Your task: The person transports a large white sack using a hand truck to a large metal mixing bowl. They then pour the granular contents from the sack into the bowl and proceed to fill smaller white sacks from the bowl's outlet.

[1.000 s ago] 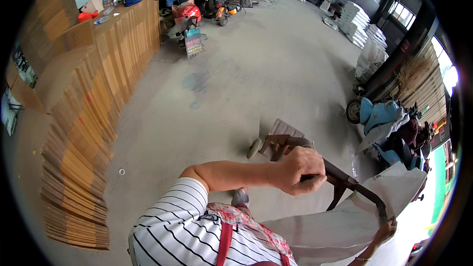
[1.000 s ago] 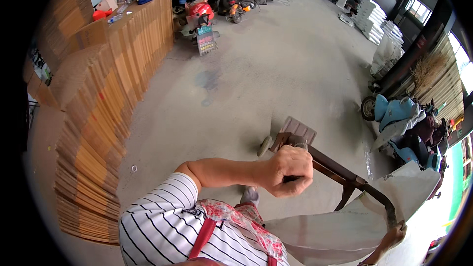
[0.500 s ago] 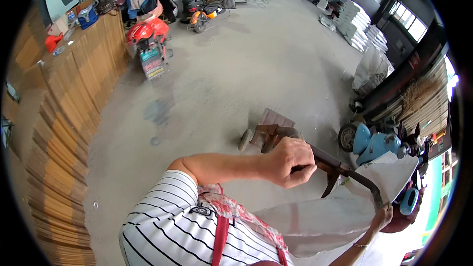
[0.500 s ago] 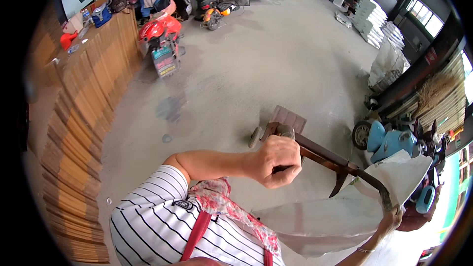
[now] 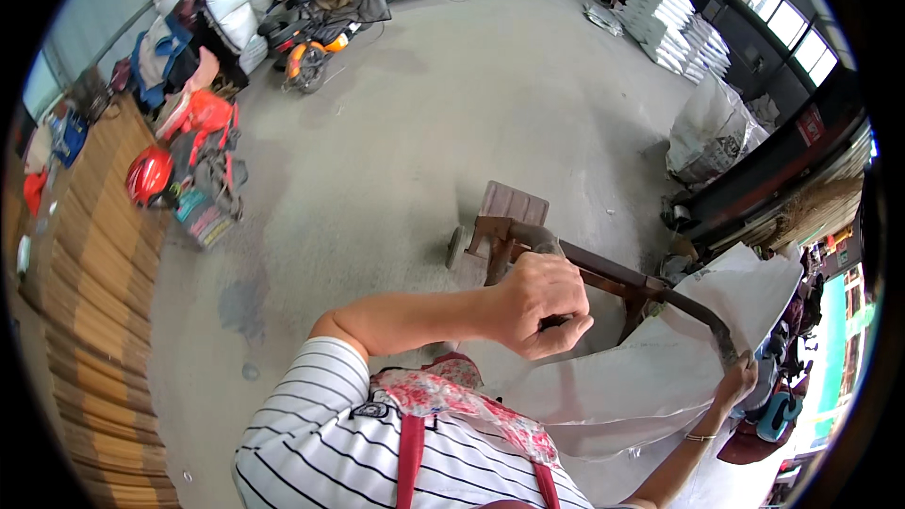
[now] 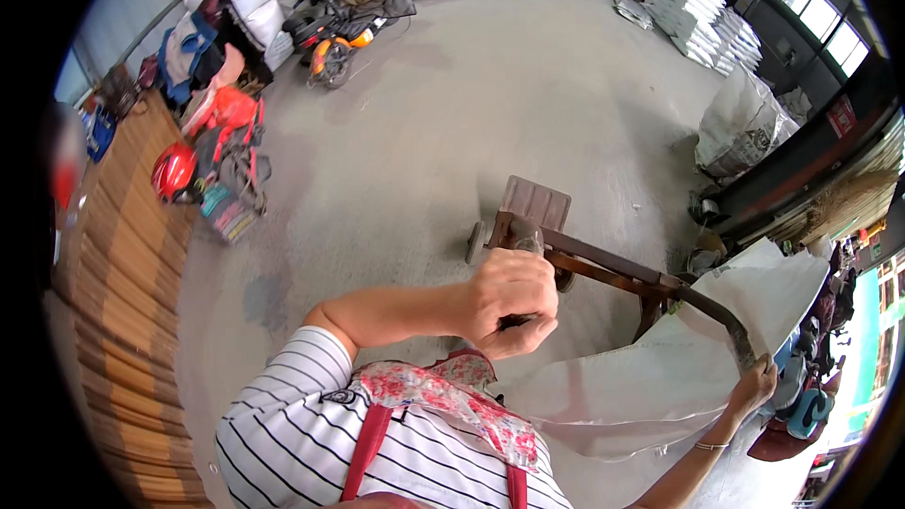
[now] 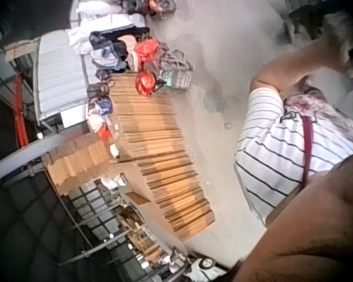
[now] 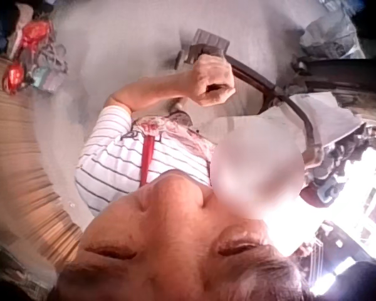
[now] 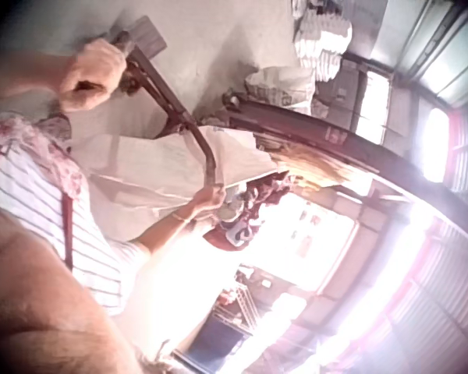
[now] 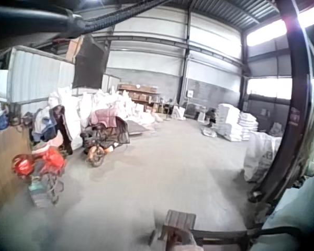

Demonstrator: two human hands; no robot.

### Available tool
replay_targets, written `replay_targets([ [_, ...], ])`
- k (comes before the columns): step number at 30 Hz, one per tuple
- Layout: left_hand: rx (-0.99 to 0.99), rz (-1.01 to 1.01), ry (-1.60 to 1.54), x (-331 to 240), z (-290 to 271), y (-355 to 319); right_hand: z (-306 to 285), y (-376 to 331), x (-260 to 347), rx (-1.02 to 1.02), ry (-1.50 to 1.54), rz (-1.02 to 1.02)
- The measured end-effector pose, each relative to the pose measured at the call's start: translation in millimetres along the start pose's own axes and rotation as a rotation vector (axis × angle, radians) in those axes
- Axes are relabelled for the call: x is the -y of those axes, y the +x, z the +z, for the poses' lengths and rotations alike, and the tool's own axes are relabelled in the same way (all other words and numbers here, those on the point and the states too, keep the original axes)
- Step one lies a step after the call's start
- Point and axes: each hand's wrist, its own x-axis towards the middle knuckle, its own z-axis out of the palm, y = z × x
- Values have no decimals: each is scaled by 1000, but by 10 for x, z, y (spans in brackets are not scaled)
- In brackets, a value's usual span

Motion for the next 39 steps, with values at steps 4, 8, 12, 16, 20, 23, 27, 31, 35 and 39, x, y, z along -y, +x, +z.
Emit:
replay_targets([
  [4,-15,-51,36,1384,-406,317,1265,667,765,6,-13,-32],
  [8,-14,-104,89,2833,-737,910,2484,1598,1543,40,123,-25],
  [12,-71,-229,163,4368,-1138,1384,3814,2566,2344,140,132,-93],
  [16,-135,-334,65,5898,-1604,1786,5040,3336,3156,170,175,-149],
  [20,-162,-318,40,7381,-2153,2118,6301,3929,3973,200,62,-256],
  [23,-216,-296,6,8561,-2578,2408,7197,4466,4524,242,-7,-283],
  [27,-307,-406,-17,10091,-3126,2920,8347,5158,5501,238,-110,-262],
  [31,-351,-410,49,11597,-3591,3454,9748,5957,6211,204,-28,-241],
  [35,-399,-277,25,12988,-4124,3825,10896,6629,7216,167,5,-393],
  [39,-376,-261,-27,14501,-4655,4289,12100,7350,8077,134,-12,-372],
])
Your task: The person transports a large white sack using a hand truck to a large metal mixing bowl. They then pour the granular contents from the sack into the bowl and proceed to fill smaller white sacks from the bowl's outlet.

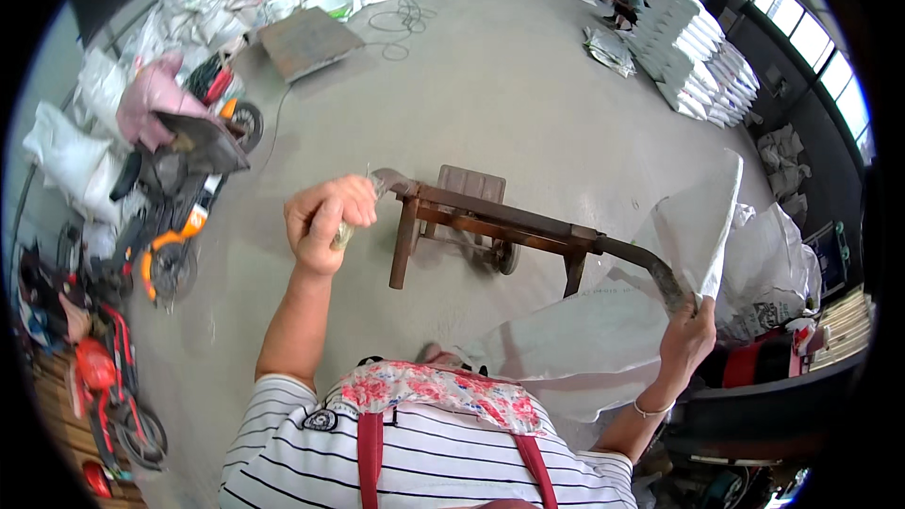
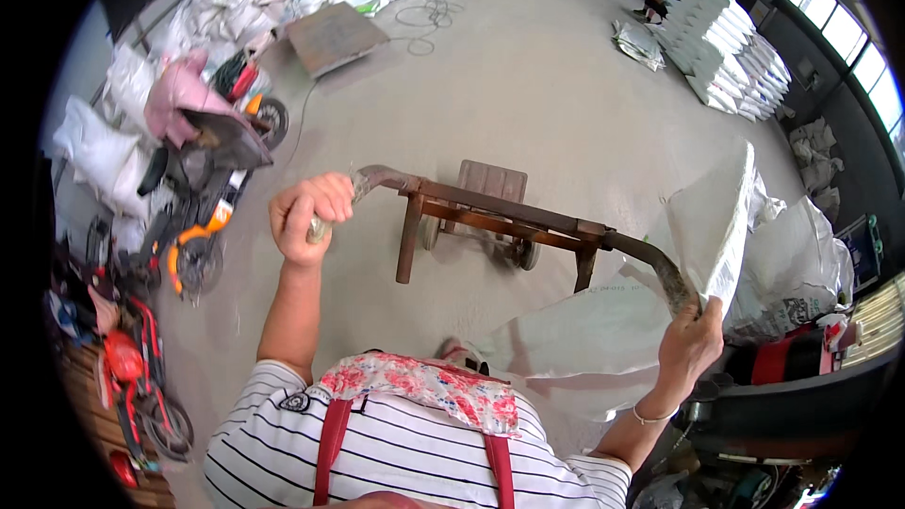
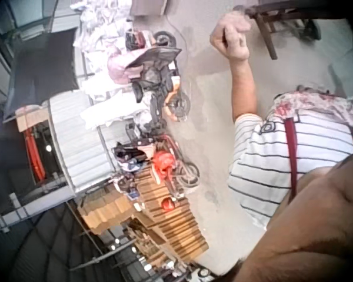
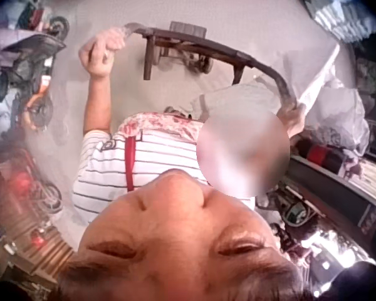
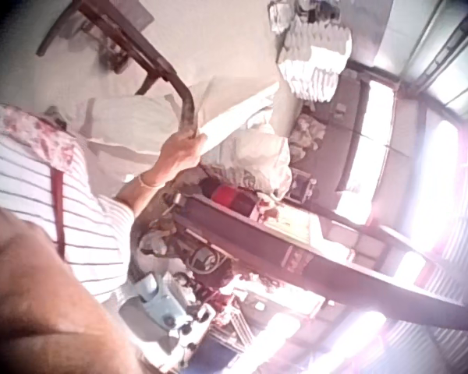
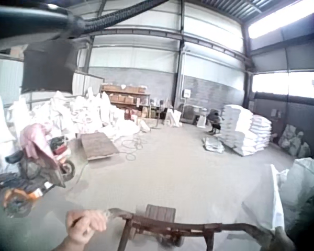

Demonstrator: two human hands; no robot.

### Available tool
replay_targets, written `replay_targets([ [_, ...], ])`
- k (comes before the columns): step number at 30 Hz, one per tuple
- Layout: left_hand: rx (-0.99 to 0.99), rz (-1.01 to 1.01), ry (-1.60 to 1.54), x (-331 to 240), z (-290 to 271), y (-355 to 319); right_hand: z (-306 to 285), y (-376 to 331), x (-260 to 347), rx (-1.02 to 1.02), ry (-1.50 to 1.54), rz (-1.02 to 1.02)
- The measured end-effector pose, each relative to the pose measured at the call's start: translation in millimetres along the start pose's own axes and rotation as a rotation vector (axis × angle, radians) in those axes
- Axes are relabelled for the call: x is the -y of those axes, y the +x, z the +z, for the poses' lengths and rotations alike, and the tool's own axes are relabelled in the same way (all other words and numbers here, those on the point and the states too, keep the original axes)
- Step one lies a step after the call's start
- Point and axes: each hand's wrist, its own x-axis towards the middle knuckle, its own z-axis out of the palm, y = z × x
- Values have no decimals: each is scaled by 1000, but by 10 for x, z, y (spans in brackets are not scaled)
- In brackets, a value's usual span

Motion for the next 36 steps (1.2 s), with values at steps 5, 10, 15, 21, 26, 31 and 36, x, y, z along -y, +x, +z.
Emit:
replay_targets([
  [5,-45,-36,58,1633,-402,1335,1417,1425,700,62,21,58],
  [10,-14,8,-52,3276,-837,2541,2778,2680,1286,-31,38,-6],
  [15,-90,33,-119,4989,-1155,3677,4160,3995,1876,-24,-1,13],
  [21,-77,-24,-15,6937,-1598,5255,5793,5740,2634,68,19,83],
  [26,-87,-3,-2,8557,-1904,6456,7231,7111,3194,16,14,103],
  [31,-109,-28,14,10388,-2268,7685,8823,8578,3796,-1,56,170],
  [36,-129,-140,34,11911,-2579,8802,10000,9872,4251,106,31,142],
])
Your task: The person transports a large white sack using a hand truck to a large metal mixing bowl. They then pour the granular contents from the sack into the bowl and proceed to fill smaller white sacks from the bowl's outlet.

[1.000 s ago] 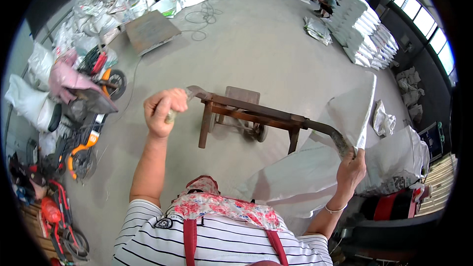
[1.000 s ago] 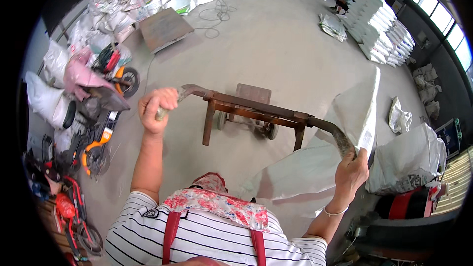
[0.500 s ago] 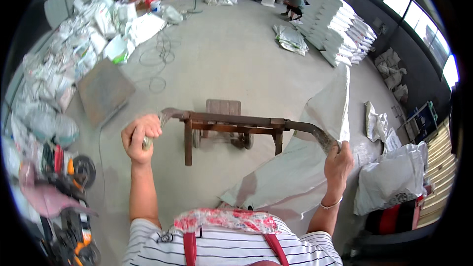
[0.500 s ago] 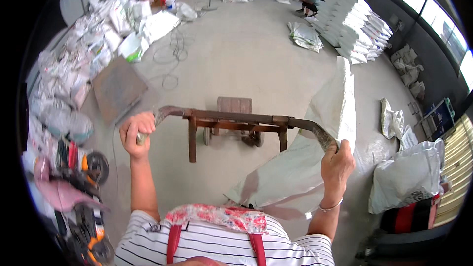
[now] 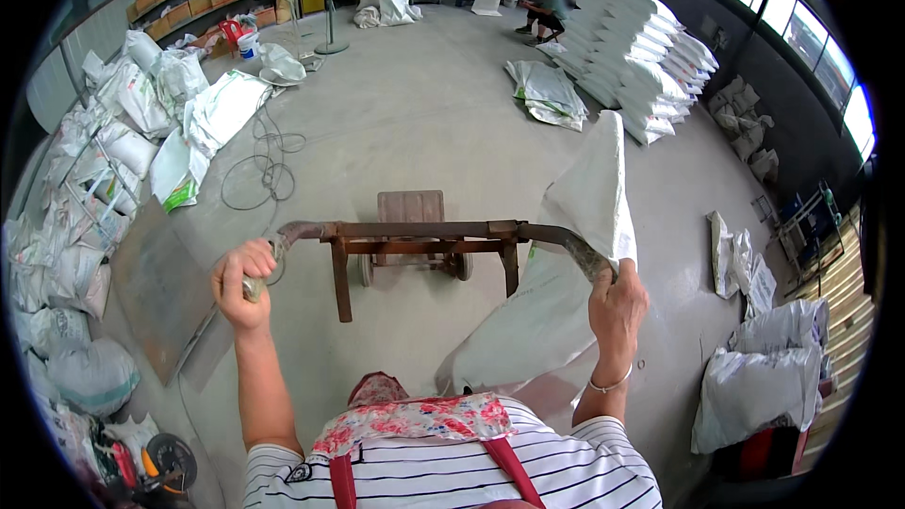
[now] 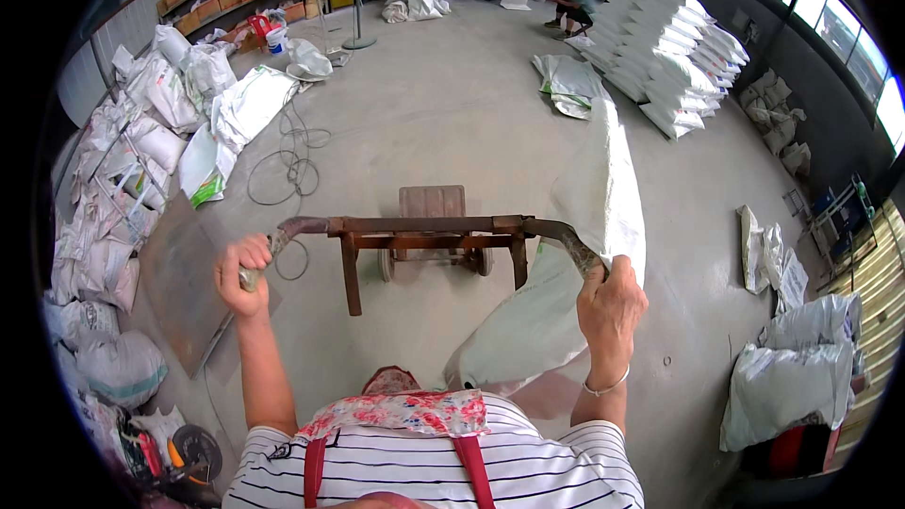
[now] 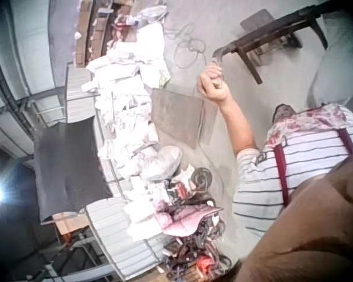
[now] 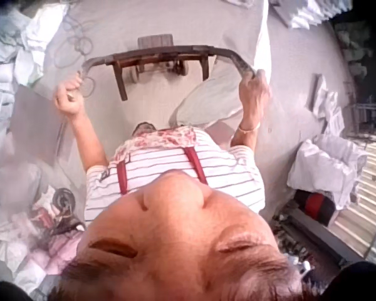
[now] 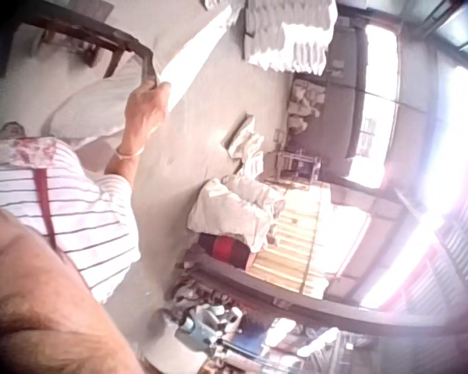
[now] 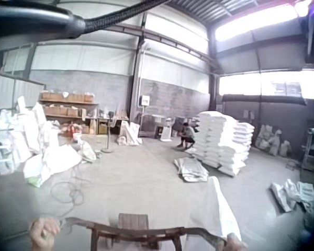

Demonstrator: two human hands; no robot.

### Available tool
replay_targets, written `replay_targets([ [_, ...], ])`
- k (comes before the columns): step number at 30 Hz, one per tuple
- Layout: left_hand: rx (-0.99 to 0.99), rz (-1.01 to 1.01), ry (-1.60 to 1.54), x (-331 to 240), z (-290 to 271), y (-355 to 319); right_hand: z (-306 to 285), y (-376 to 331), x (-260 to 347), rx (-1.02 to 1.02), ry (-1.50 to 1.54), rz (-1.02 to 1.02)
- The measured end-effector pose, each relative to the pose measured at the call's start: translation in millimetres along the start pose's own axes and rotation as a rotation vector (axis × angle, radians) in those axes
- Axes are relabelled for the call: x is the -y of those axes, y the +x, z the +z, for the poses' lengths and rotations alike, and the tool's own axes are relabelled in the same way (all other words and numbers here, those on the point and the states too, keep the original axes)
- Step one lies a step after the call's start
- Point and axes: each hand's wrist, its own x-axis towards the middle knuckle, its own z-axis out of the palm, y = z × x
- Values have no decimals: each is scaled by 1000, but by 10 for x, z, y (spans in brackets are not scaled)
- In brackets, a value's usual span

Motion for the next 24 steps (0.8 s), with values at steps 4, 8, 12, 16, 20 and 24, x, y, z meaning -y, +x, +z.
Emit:
replay_targets([
  [4,1,44,-125,1262,-135,1232,964,979,576,-114,29,-80],
  [8,14,51,-174,2481,-327,2413,1988,1845,1258,-149,34,53],
  [12,-8,-38,-169,3717,-173,3592,2916,3104,1655,-132,-1,61],
  [16,61,-32,-208,5029,-136,4843,4042,4436,2171,-209,24,160],
  [20,73,-26,-242,6099,168,5754,4834,5566,2318,-255,-5,214],
  [24,58,-48,-222,7256,445,6812,5778,6842,2565,-304,50,252],
])
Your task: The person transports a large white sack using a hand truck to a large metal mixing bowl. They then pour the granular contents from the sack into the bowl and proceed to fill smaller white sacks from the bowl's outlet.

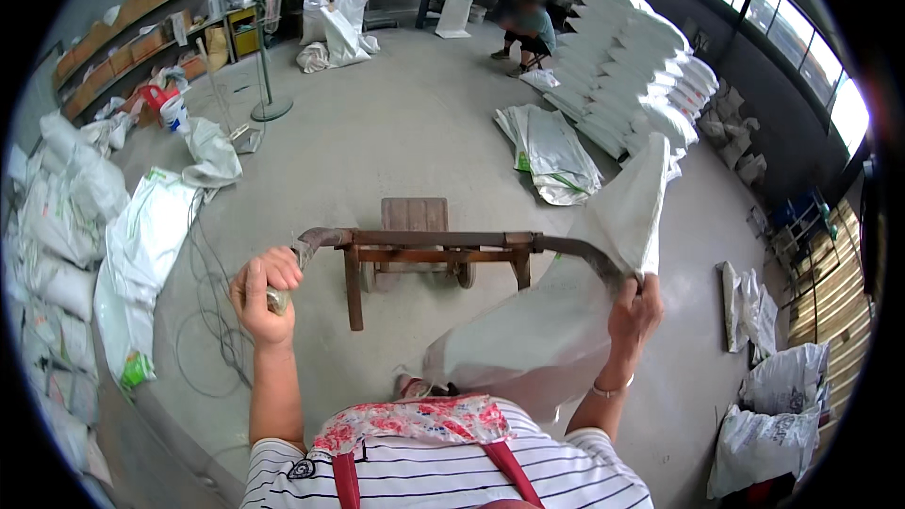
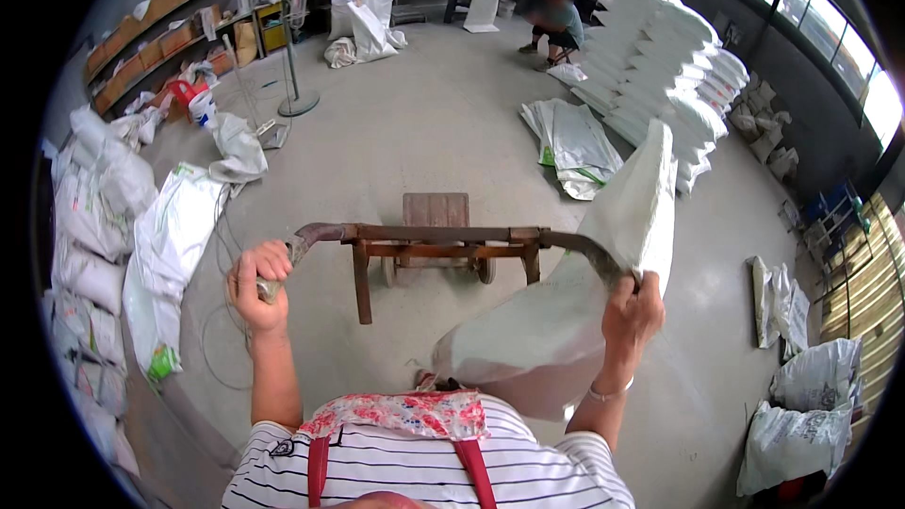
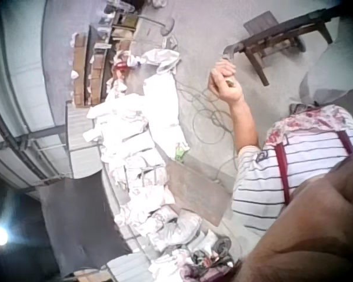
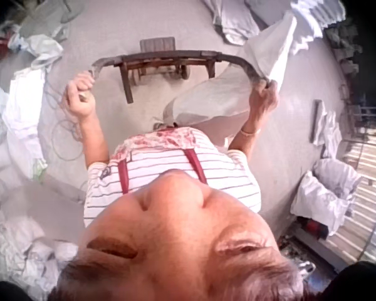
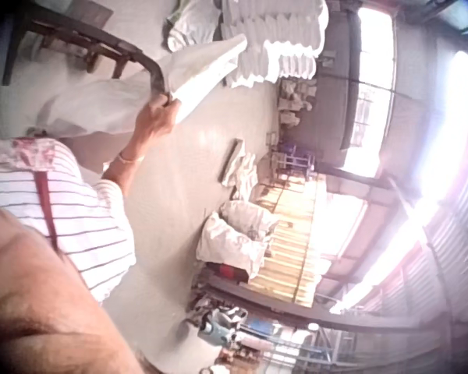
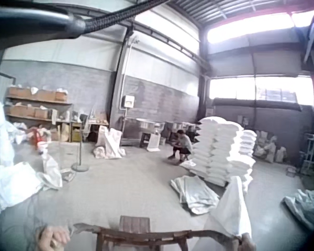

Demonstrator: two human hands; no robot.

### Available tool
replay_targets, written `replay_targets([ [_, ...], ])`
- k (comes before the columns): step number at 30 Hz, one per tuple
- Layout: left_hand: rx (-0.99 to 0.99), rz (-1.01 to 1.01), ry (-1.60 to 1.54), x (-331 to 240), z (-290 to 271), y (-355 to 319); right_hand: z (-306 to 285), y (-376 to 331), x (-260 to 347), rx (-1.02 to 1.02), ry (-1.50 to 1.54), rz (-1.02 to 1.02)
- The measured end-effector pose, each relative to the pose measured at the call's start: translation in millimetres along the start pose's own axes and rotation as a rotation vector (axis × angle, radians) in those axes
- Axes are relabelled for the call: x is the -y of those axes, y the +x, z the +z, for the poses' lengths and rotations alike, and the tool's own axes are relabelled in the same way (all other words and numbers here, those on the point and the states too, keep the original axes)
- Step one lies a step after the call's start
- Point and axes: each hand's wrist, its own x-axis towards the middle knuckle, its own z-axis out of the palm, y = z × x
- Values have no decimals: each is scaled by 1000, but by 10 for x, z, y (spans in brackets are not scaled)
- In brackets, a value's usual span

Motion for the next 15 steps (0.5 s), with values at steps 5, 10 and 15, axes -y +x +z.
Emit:
replay_targets([
  [5,0,-47,34,1400,-128,1398,1639,1119,639,66,-53,2],
  [10,32,36,-60,2777,-189,2774,2931,2183,1202,86,-51,-60],
  [15,23,24,-96,4175,-442,4182,4431,2946,1922,54,-102,-53],
])
